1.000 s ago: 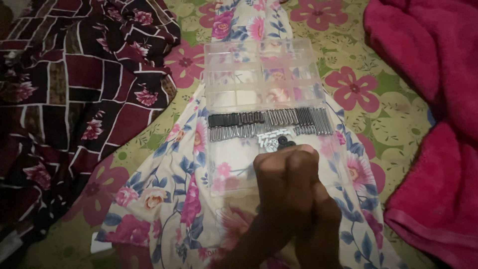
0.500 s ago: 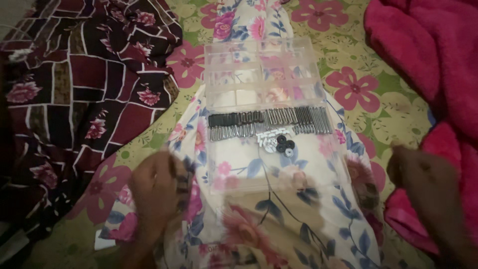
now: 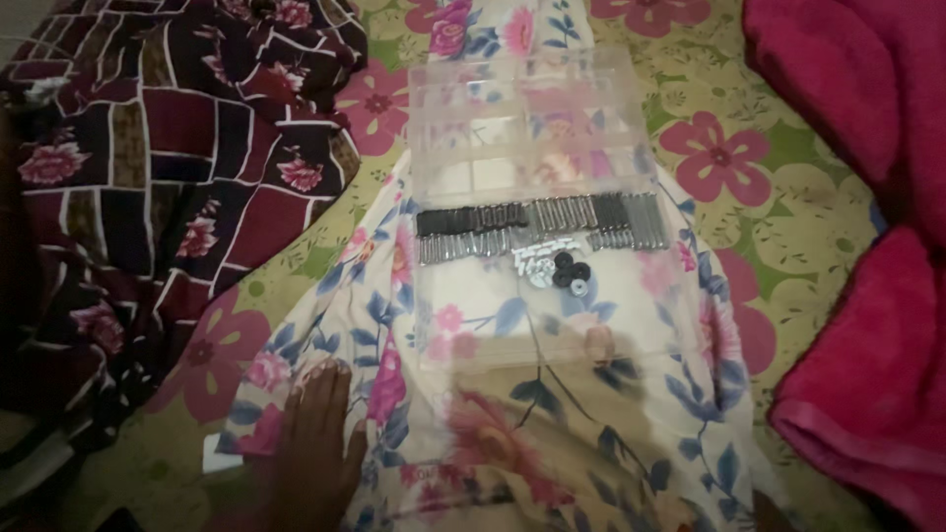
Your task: The person assembles snap fasteners by hand, picking up black and white components from a plastic organizer and pressing them together. The person repeatedly picks, aligns, and snaps the fastener halves, placing completed units back into the organizer.
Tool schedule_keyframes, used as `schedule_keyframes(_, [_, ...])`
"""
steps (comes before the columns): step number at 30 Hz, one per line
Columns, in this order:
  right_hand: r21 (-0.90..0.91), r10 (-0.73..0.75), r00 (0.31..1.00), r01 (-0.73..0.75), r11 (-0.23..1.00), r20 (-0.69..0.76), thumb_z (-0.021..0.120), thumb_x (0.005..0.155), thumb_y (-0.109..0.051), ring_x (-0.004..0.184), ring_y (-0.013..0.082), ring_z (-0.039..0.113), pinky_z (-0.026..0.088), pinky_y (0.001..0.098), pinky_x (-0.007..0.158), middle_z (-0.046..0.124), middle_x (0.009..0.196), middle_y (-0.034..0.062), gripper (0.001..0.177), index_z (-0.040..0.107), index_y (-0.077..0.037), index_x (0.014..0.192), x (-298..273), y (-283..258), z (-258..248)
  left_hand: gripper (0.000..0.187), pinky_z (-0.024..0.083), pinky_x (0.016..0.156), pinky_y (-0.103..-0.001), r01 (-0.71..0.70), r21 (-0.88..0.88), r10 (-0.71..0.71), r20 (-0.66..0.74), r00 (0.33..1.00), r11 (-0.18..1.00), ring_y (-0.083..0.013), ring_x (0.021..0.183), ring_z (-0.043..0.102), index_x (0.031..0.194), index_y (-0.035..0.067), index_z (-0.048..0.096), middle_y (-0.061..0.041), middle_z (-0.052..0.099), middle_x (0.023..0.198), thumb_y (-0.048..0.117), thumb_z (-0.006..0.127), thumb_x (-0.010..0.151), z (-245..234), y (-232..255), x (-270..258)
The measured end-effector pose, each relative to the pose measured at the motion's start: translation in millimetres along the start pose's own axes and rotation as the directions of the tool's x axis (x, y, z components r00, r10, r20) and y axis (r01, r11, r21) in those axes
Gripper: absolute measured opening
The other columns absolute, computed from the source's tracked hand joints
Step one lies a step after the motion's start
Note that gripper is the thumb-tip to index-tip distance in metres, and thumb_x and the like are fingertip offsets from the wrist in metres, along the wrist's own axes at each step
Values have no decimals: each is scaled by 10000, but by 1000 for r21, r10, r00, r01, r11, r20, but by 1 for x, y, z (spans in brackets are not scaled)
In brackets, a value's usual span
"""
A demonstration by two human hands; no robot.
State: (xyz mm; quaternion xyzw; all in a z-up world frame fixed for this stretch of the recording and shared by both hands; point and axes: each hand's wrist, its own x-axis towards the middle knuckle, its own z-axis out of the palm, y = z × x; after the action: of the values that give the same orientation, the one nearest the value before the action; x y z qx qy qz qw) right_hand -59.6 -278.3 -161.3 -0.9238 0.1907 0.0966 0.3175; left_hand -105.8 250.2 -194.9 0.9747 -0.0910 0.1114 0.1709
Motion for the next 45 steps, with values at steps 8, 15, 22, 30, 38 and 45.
schedule_keyframes(8, [50, 16, 996, -11, 999, -84, 551, 963, -332, 717, 222, 634, 500, 375, 639, 685, 785, 136, 367, 751, -38, 1057, -14, -3, -8, 648, 220, 1232, -479, -43, 75, 52, -117, 992, 996, -316, 1485, 350, 1520, 59, 387, -165, 415, 1566, 288, 517, 927, 3, 4, 4])
schedule_keyframes(15, [92, 74, 989, -63, 994, -124, 555, 964, -334, 720, 224, 638, 503, 376, 643, 689, 790, 138, 368, 752, -39, 1059, -56, -13, 4, 685, 221, 1204, -494, -38, 29, 40, -44, 998, 999, -356, 1464, 329, 1503, 19, 392, -204, 417, 1542, 300, 544, 897, -4, 5, 8])
schedule_keyframes(22, [121, 120, 980, -101, 988, -160, 559, 964, -337, 722, 227, 642, 506, 376, 648, 692, 794, 139, 369, 754, -39, 1060, -92, -46, 3, 727, 203, 1216, -505, -19, 42, 20, -18, 1000, 999, -348, 1481, 312, 1525, 22, 354, -210, 375, 1568, 282, 556, 876, -9, 9, 11])
schedule_keyframes(30, [133, 147, 969, -122, 984, -199, 563, 965, -340, 725, 229, 646, 509, 377, 653, 696, 799, 141, 370, 756, -40, 1062, -104, -66, -11, 719, 204, 1222, -501, 1, 57, -3, 30, 1000, 998, -351, 1477, 316, 1518, 10, 354, -212, 377, 1564, 294, 547, 886, -13, 15, 14])
schedule_keyframes(38, [139, 138, 962, -107, 984, -237, 567, 965, -343, 728, 232, 651, 512, 378, 659, 700, 804, 142, 371, 757, -40, 1063, -119, -59, -7, 700, 226, 1209, -489, 35, 183, -38, 11, 999, 983, -353, 1478, 326, 1536, 29, 352, -201, 362, 1595, 305, 515, 914, -6, 15, 2])
schedule_keyframes(45, [138, 139, 941, -100, 985, -308, 571, 965, -346, 731, 234, 655, 515, 379, 663, 703, 809, 144, 372, 759, -41, 1065, -116, -48, -3, 695, 236, 1227, -488, 26, 154, -21, -35, 999, 988, -330, 1483, 339, 1534, 56, 367, -161, 376, 1590, 311, 536, 910, 3, 8, 7])
